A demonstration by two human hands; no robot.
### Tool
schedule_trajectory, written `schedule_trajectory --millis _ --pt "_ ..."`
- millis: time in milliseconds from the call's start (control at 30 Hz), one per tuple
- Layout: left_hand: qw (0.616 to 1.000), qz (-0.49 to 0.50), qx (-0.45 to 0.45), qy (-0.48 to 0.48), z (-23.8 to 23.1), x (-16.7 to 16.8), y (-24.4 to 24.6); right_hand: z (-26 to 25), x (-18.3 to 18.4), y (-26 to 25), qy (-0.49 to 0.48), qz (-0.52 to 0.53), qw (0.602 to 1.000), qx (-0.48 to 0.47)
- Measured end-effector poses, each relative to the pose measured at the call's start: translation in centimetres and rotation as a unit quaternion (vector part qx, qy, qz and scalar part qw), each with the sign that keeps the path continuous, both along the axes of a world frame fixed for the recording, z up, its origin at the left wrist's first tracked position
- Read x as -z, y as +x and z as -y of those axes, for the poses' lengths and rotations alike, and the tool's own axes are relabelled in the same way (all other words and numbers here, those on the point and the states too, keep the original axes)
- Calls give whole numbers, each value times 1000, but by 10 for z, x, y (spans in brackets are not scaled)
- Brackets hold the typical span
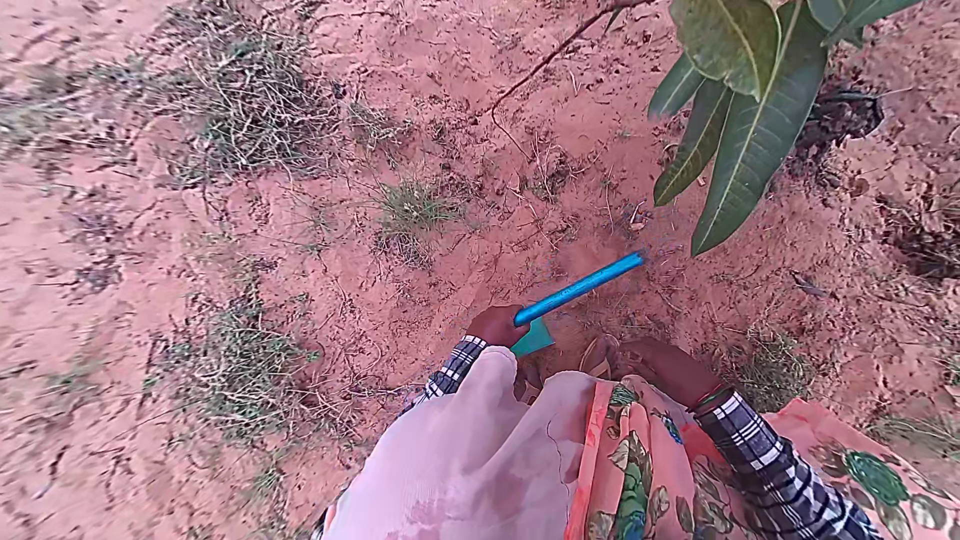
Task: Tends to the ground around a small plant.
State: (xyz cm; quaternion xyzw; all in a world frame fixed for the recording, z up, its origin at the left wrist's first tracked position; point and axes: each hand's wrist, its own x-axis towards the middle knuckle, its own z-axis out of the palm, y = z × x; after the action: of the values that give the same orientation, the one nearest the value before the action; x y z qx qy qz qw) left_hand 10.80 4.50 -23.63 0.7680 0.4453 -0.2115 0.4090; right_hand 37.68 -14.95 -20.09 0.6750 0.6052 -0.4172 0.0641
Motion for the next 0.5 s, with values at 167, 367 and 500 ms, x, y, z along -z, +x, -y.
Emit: schedule_trajectory --millis 167,367,500 --pt "999 -22 12 -48 1 24 -7 -5 2 -3 -16 -6 1000 -7" --pt "998 -2 23 -60 5 39 -3 -2 7 2 0 -5 1000 1" --pt "998 27 0 -63 22 40 3 -3 6 -1 -9 -10 1000 -5"
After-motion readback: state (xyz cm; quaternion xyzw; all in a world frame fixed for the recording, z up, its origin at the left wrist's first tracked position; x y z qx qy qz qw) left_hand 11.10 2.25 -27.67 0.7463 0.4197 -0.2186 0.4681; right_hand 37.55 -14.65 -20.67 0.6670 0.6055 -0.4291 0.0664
